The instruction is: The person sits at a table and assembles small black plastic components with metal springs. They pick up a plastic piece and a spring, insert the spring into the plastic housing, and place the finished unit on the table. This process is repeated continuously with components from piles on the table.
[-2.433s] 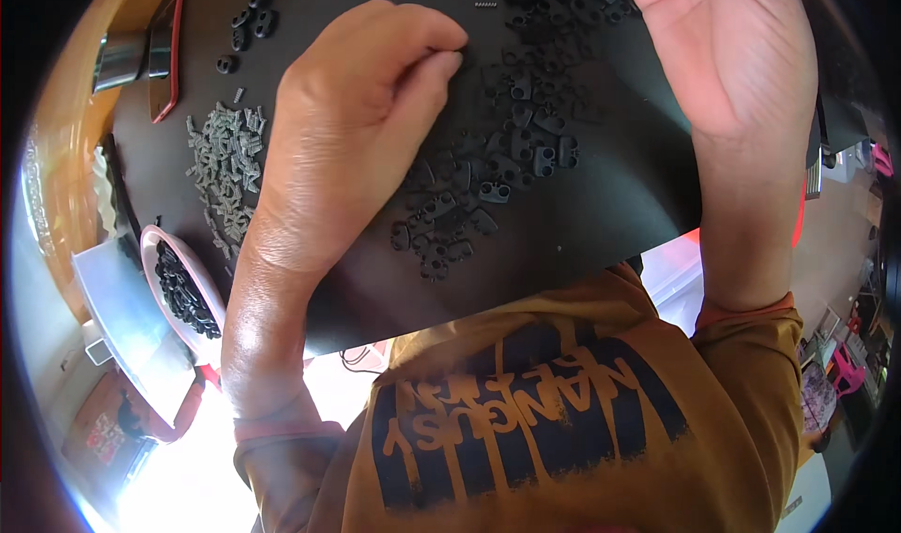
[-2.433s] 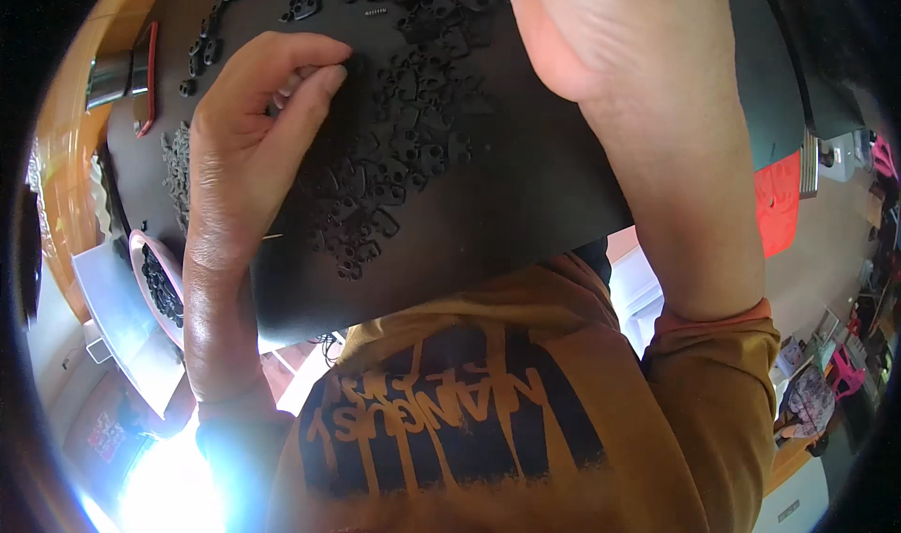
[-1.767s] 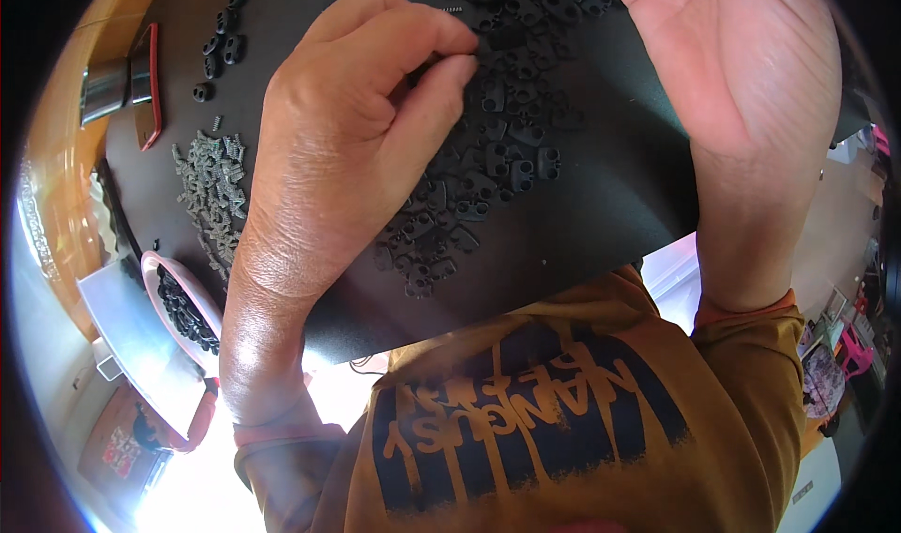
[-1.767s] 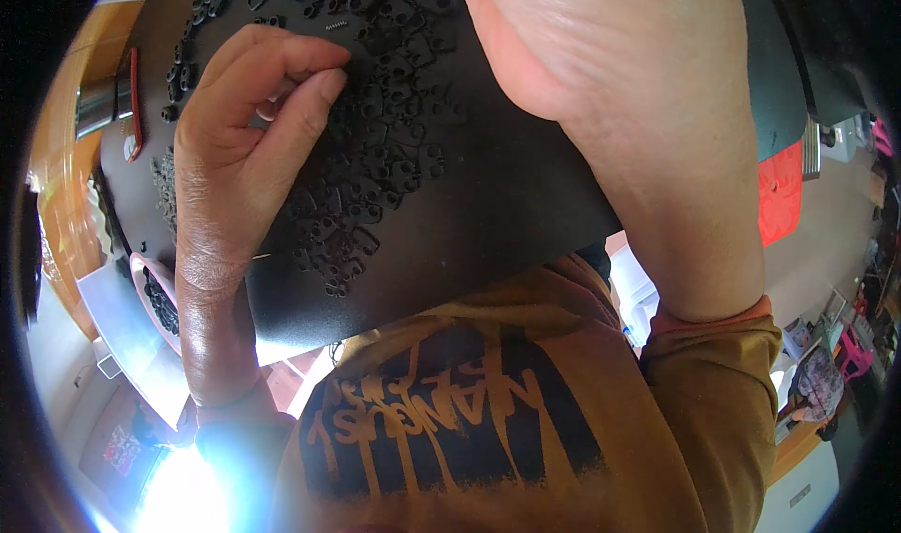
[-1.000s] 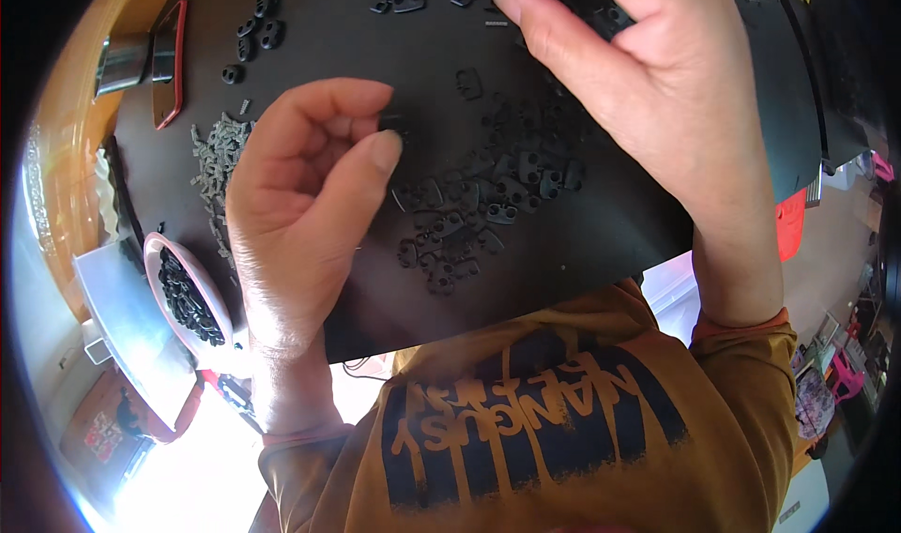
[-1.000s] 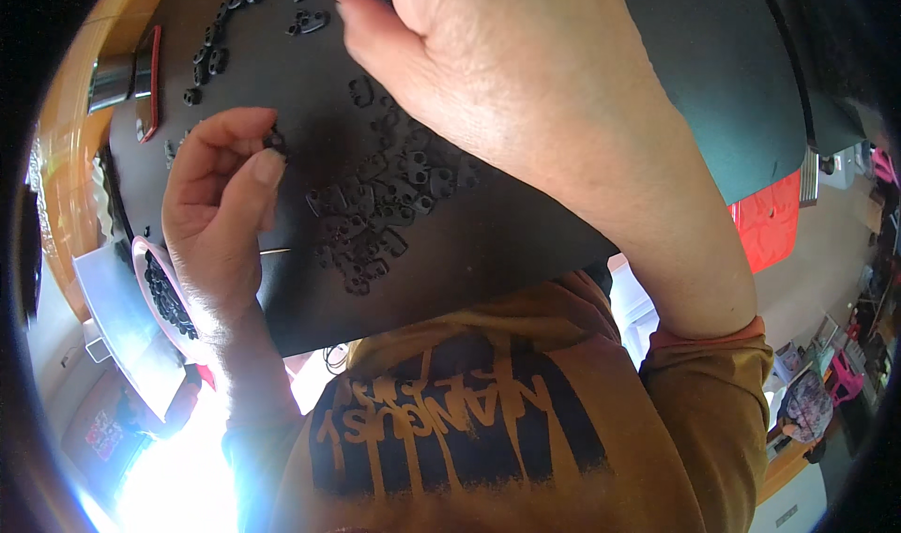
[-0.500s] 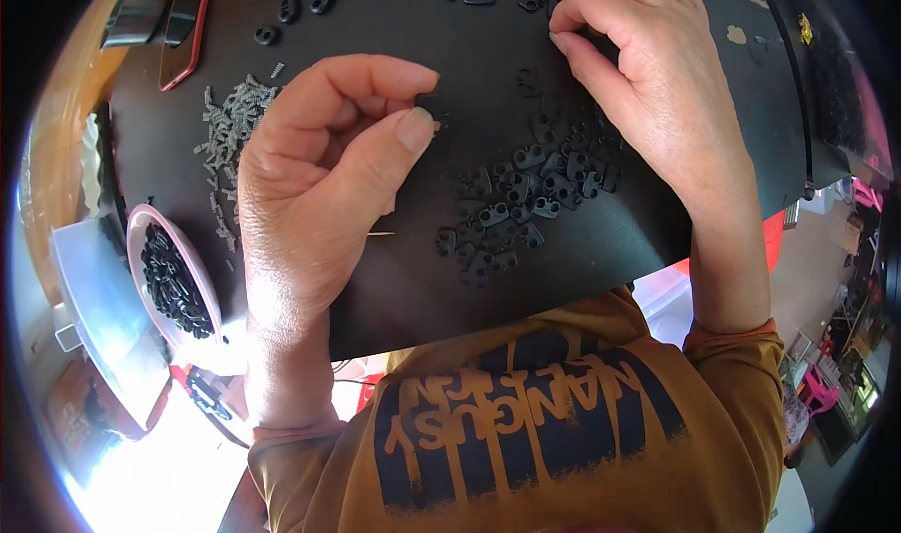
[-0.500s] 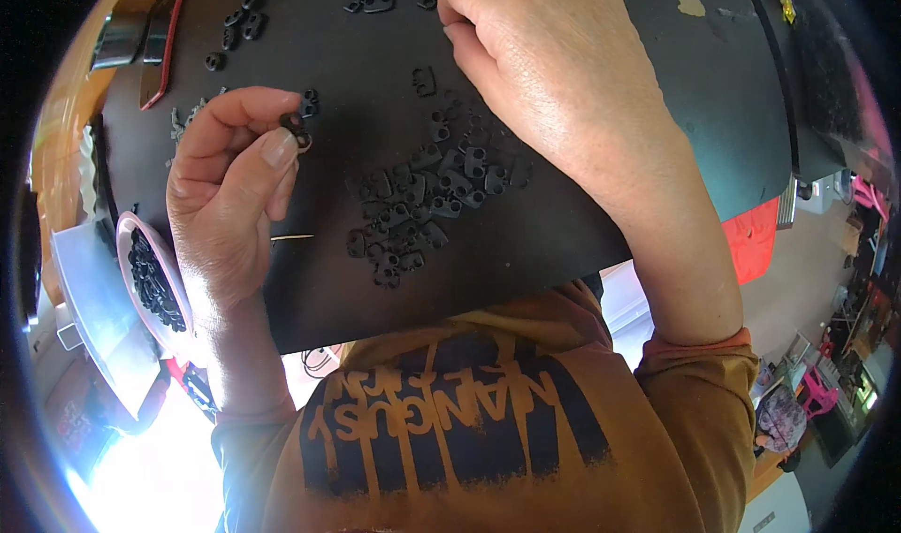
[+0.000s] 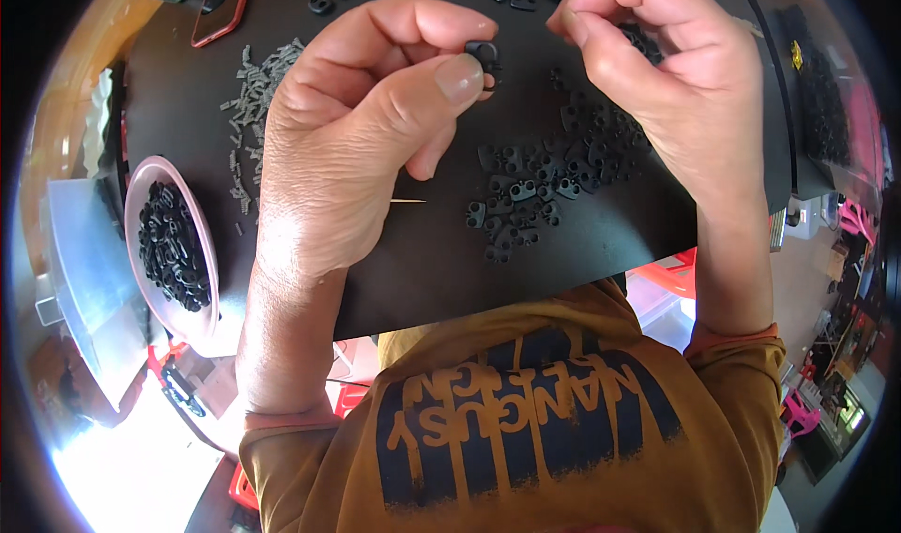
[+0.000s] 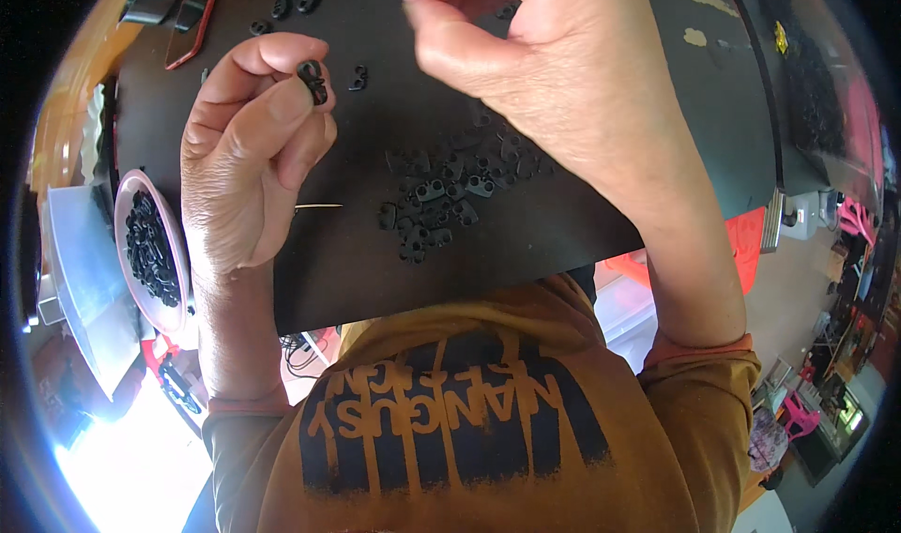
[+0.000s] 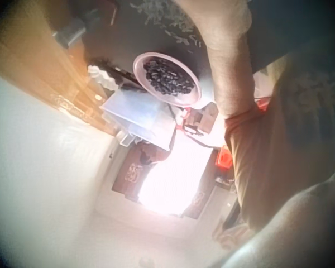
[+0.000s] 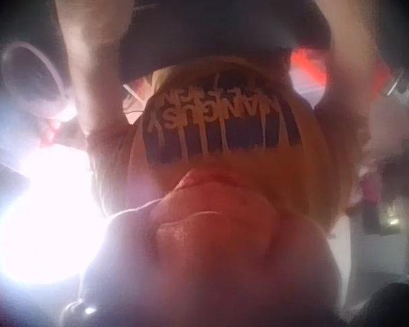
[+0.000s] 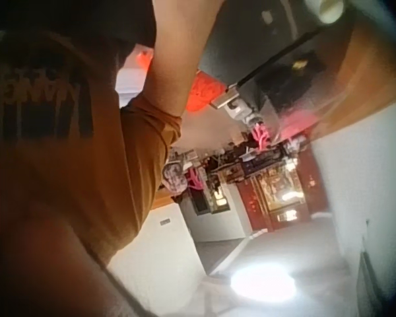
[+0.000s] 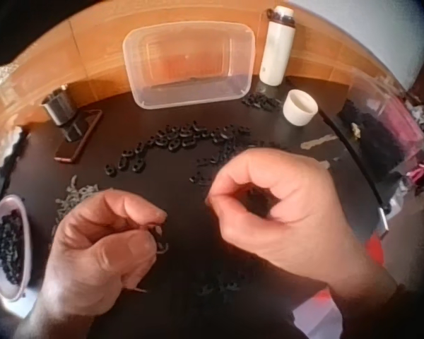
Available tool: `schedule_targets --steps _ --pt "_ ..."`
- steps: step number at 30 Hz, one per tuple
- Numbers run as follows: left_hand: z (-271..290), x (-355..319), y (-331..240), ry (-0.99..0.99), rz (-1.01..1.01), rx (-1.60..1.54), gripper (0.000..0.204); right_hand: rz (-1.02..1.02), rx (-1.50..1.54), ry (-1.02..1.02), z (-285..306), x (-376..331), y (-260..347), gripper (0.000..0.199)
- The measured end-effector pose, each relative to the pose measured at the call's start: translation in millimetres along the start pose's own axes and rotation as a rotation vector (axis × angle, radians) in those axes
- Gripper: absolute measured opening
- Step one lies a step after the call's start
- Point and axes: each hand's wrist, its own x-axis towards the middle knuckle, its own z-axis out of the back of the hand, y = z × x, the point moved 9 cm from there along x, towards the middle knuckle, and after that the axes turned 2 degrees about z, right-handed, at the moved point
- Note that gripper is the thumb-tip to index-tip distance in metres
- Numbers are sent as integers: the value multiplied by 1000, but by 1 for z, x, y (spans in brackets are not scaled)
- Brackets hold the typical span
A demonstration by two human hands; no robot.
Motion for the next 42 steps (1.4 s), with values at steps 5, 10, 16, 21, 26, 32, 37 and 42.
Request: schedule_targets --steps 5,10,16,21,26,32,37,42 --pt "4 -1 -11 22 -72 -91 22 -74 542 43 -21 4 -10 12" --pt "6 -1 -13 -11 -57 -68 22 -94 571 11 -25 0 -11 16" --pt "6 0 -10 -59 -41 -26 21 -64 579 69 -29 -4 -12 19" --pt "3 -1 -11 -62 -41 -23 20 6 584 49 -27 -2 -8 20" --pt "0 -2 -14 -33 -100 -19 18 90 541 89 -24 0 -4 20" --pt "0 -3 -13 -58 -75 -42 17 89 509 99 -25 -2 -4 20" --pt "0 -4 -13 -60 -61 31 17 96 468 91 -25 -2 -4 20" --pt "-1 -4 -14 -63 -57 52 17 125 424 101 -24 -2 -1 21"
